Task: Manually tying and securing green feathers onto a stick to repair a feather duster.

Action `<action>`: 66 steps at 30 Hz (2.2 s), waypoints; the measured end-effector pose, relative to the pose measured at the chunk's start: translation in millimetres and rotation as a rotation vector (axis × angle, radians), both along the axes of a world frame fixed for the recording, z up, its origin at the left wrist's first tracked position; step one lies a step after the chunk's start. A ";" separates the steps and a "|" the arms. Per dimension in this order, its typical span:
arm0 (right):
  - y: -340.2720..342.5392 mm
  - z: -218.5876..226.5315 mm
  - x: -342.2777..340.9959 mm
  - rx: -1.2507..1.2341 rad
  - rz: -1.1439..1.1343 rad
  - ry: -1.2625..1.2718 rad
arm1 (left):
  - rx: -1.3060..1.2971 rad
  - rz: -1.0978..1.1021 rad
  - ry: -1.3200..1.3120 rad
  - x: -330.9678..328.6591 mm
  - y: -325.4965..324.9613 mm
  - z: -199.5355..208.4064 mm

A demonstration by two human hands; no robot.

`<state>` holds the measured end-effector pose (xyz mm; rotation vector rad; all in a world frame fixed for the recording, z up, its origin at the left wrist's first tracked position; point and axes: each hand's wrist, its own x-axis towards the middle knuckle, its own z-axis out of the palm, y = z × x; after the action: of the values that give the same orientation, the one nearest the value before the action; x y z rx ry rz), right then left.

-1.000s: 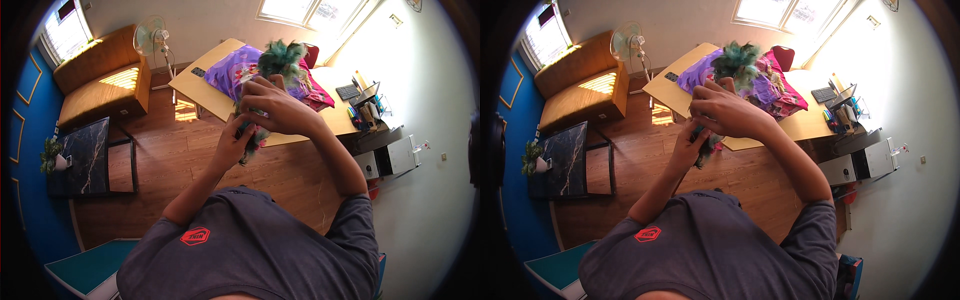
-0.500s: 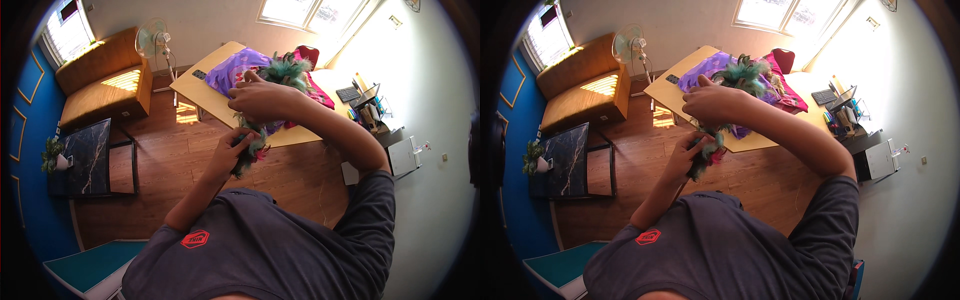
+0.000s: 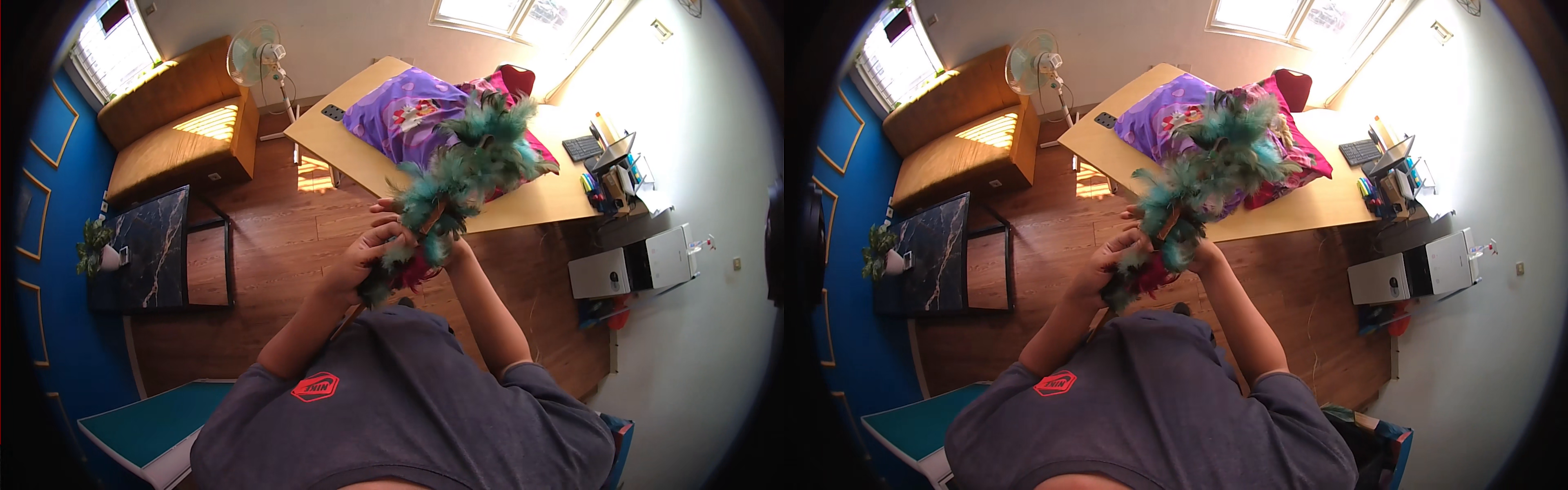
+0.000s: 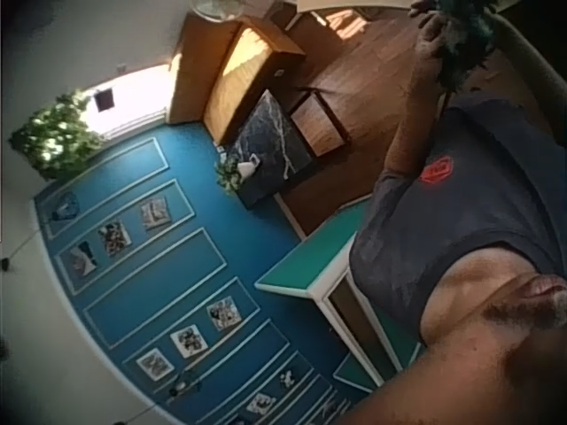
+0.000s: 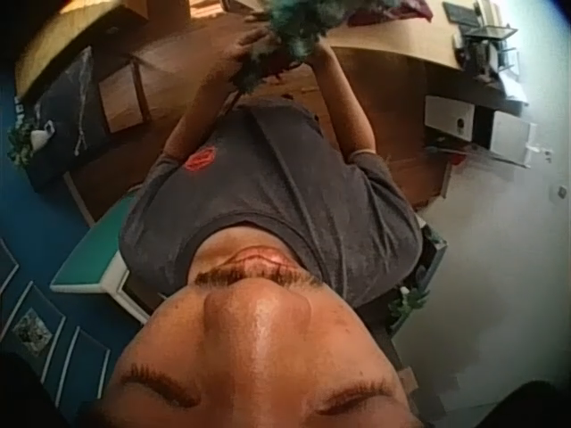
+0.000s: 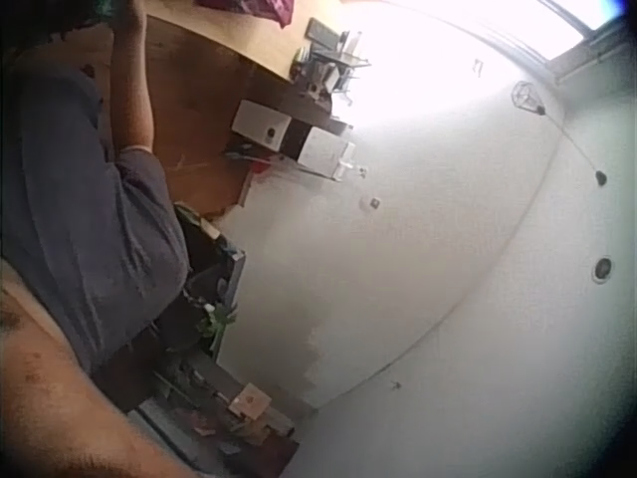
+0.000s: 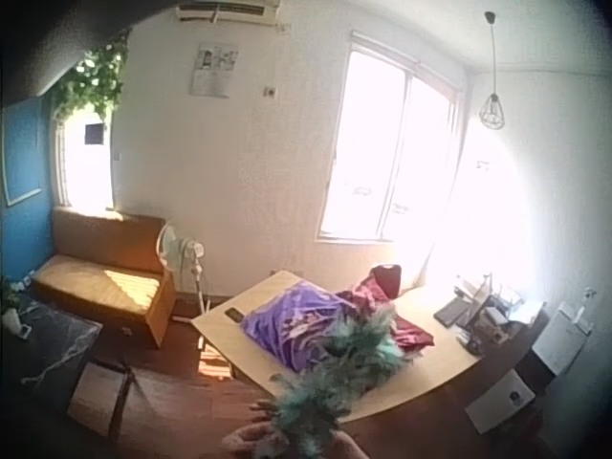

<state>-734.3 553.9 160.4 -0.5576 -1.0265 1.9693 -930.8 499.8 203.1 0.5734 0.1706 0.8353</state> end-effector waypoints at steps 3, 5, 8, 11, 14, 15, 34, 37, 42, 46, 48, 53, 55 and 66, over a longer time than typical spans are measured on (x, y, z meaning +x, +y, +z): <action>0.7 9.7 -12.8 0.063 0.251 0.253 | 0.003 0.013 0.006 5.8 -0.8 -7.1; 15.5 -21.8 -7.5 0.094 0.286 0.402 | -0.041 -0.026 -0.024 3.1 -3.2 -7.8; 42.7 -73.4 17.5 0.146 0.268 0.236 | -0.089 -0.071 -0.056 0.6 -2.1 -8.0; 42.2 -78.5 28.2 0.417 0.156 -0.077 | -0.092 -0.047 -0.047 -4.8 -4.0 -8.1; 41.6 -56.0 31.6 0.247 0.268 0.266 | -0.067 -0.020 -0.042 -9.4 -6.5 -8.0; 38.4 -33.8 24.0 0.244 0.278 0.268 | -0.045 -0.012 -0.045 -11.5 -7.2 -9.2; 33.9 -10.6 56.6 0.258 0.037 -0.309 | -0.007 0.062 0.076 -2.3 12.9 -17.7; 20.6 -19.3 56.3 0.138 -0.014 -0.192 | -0.030 0.137 0.179 2.2 20.0 -25.2; -4.1 -36.1 57.9 0.224 -0.435 -0.315 | -0.215 0.390 0.277 26.7 23.6 -49.5; -7.1 -38.7 65.7 0.675 -0.620 -0.722 | -0.302 0.421 0.316 40.0 22.3 -62.2; -5.1 -45.3 68.2 0.928 -0.672 -0.877 | -0.409 0.474 0.281 45.3 19.8 -56.4; 15.5 -57.1 49.1 1.215 -0.504 -0.916 | -0.411 0.459 0.181 10.2 29.7 -86.9; 33.2 -67.5 34.8 1.312 -0.456 -0.914 | -0.360 0.387 0.136 -6.0 38.6 -87.8; 144.9 -24.0 -126.2 1.062 -0.277 -0.738 | -0.277 0.715 0.454 -138.9 118.3 -99.5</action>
<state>-860.5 698.7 136.4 -0.7406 -2.0815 0.7288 -1069.7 618.1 103.6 0.4299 0.9323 1.3328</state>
